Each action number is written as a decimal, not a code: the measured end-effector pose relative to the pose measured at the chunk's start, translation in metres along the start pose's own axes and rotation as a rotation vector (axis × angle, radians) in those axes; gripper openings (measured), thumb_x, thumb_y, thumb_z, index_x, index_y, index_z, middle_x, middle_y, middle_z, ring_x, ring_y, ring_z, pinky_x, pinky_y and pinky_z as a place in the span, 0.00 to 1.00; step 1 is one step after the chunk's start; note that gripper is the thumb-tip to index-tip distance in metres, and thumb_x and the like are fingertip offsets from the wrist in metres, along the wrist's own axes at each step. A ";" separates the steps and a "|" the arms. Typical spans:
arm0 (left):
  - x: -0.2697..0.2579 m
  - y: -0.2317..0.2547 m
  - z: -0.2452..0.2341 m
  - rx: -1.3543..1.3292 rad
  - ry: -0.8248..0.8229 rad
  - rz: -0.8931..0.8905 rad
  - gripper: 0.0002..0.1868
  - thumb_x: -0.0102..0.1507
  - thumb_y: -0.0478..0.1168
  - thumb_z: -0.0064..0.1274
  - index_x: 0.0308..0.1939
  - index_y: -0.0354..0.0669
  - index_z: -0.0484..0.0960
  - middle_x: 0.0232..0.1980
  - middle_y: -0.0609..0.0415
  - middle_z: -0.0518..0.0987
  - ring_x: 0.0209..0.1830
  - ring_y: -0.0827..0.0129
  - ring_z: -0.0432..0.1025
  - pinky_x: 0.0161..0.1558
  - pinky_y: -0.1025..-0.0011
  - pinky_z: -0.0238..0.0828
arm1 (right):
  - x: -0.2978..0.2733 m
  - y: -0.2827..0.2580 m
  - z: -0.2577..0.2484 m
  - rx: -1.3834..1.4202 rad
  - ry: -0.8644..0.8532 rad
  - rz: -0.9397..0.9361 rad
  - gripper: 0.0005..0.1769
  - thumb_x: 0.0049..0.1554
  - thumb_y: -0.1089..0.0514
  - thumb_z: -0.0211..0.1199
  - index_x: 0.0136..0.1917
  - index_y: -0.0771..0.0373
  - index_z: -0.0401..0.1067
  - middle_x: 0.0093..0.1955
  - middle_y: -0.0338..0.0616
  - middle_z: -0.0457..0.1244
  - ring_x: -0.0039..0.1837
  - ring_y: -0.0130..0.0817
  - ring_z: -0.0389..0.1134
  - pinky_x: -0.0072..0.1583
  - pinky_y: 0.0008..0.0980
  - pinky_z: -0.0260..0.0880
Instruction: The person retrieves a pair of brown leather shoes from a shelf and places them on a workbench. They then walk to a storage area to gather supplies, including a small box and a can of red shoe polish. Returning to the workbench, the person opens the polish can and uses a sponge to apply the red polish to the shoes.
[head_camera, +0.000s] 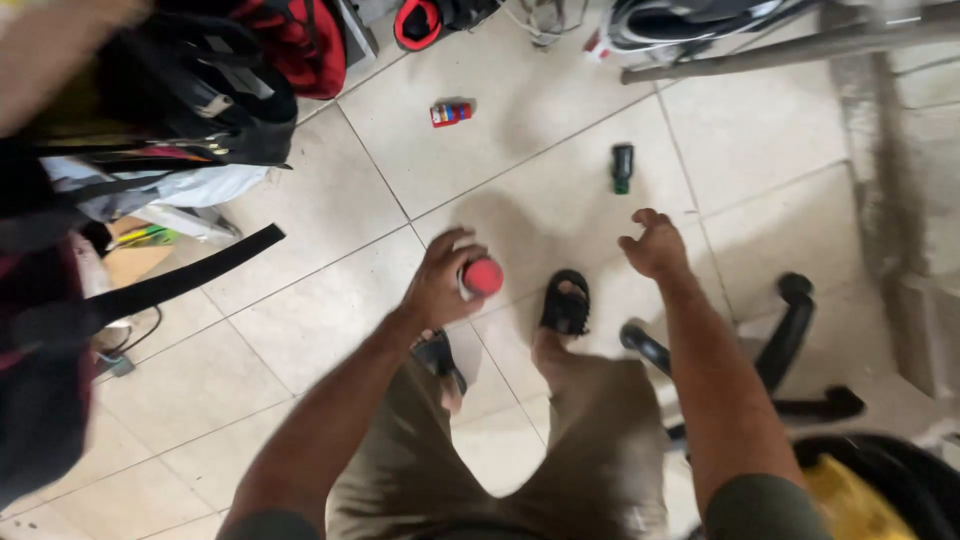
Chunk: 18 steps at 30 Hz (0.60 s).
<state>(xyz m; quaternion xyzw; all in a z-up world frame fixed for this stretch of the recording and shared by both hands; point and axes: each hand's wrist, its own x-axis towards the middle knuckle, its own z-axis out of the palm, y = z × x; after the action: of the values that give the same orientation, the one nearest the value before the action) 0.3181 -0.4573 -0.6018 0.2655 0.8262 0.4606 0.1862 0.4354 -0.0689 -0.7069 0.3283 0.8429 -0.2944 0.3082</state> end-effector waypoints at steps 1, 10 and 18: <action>0.019 -0.038 0.013 0.093 0.036 0.043 0.38 0.40 0.41 0.73 0.55 0.50 0.82 0.64 0.44 0.74 0.68 0.40 0.68 0.67 0.48 0.67 | 0.019 0.003 0.008 -0.093 0.008 -0.033 0.28 0.55 0.50 0.67 0.68 0.55 0.70 0.67 0.58 0.63 0.67 0.61 0.67 0.65 0.56 0.70; 0.154 -0.223 0.046 0.254 -0.160 -0.256 0.37 0.43 0.46 0.74 0.57 0.60 0.83 0.85 0.46 0.41 0.83 0.35 0.33 0.70 0.19 0.43 | 0.105 0.000 0.053 -0.434 0.005 -0.093 0.38 0.55 0.50 0.65 0.78 0.42 0.61 0.79 0.66 0.42 0.71 0.73 0.61 0.68 0.62 0.67; 0.195 -0.270 0.067 0.504 -0.372 -0.455 0.48 0.35 0.66 0.70 0.61 0.70 0.80 0.82 0.59 0.46 0.83 0.48 0.36 0.71 0.35 0.56 | 0.123 0.009 0.075 -0.503 0.051 -0.116 0.27 0.58 0.52 0.61 0.71 0.41 0.68 0.72 0.54 0.51 0.70 0.58 0.64 0.68 0.50 0.72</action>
<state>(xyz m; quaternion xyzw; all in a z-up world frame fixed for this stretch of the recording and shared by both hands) 0.1291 -0.4112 -0.8798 0.1917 0.9034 0.1339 0.3593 0.3933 -0.0699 -0.8445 0.1998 0.9145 -0.0841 0.3417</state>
